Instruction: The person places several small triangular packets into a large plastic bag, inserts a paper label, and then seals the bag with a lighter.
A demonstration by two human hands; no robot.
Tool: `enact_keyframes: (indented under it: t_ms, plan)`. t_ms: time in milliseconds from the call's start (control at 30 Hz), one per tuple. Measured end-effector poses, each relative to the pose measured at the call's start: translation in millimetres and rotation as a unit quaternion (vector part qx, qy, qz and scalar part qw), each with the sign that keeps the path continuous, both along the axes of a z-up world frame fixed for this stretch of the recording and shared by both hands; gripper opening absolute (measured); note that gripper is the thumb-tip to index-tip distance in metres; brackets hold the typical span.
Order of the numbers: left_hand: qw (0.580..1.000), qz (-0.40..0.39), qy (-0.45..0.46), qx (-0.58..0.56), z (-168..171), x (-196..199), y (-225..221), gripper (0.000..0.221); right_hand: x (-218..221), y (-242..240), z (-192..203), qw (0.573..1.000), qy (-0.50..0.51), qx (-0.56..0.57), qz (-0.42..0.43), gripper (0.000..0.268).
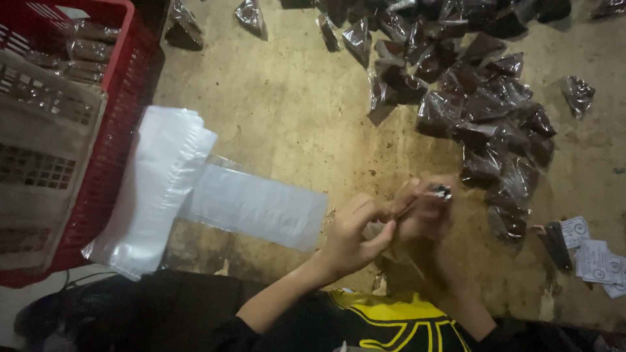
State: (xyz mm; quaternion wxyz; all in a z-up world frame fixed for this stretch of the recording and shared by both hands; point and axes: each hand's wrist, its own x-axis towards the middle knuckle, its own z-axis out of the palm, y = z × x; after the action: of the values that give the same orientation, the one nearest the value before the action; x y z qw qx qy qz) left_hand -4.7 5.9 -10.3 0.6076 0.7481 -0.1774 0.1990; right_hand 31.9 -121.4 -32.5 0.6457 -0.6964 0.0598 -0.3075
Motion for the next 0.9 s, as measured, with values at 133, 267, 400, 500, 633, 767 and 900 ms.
enact_keyframes:
  t_ms: [133,267,400,500,633,767,900]
  plan:
    - [1.000,-0.020,0.003,0.012,-20,0,3,0.010,15,-80,-56,0.751,-0.016,0.442,0.491,0.033]
    - [0.997,-0.055,0.028,0.036,-37,-4,2,0.025,-13,-109,-61,0.841,0.348,-0.397,0.118,0.028]
    - [0.996,-0.073,-0.001,0.060,-23,2,-6,0.030,-50,-157,-166,0.657,0.329,-0.675,0.067,0.047]
    - [0.996,-0.080,0.001,0.037,-18,5,-18,0.030,-63,-169,-153,0.791,0.207,-0.569,0.090,0.038]
    - [0.970,-0.237,0.001,0.049,-20,3,-42,0.019,-66,-120,-20,0.899,0.292,-0.300,0.124,0.088]
    - [0.950,-0.311,-0.031,0.016,-36,-7,-43,0.031,-87,-139,-35,0.858,0.372,-0.342,-0.088,0.109]
    - [0.980,-0.156,-0.032,0.117,-71,-13,12,0.018,-136,-189,48,0.909,0.127,-0.391,-0.065,0.106]
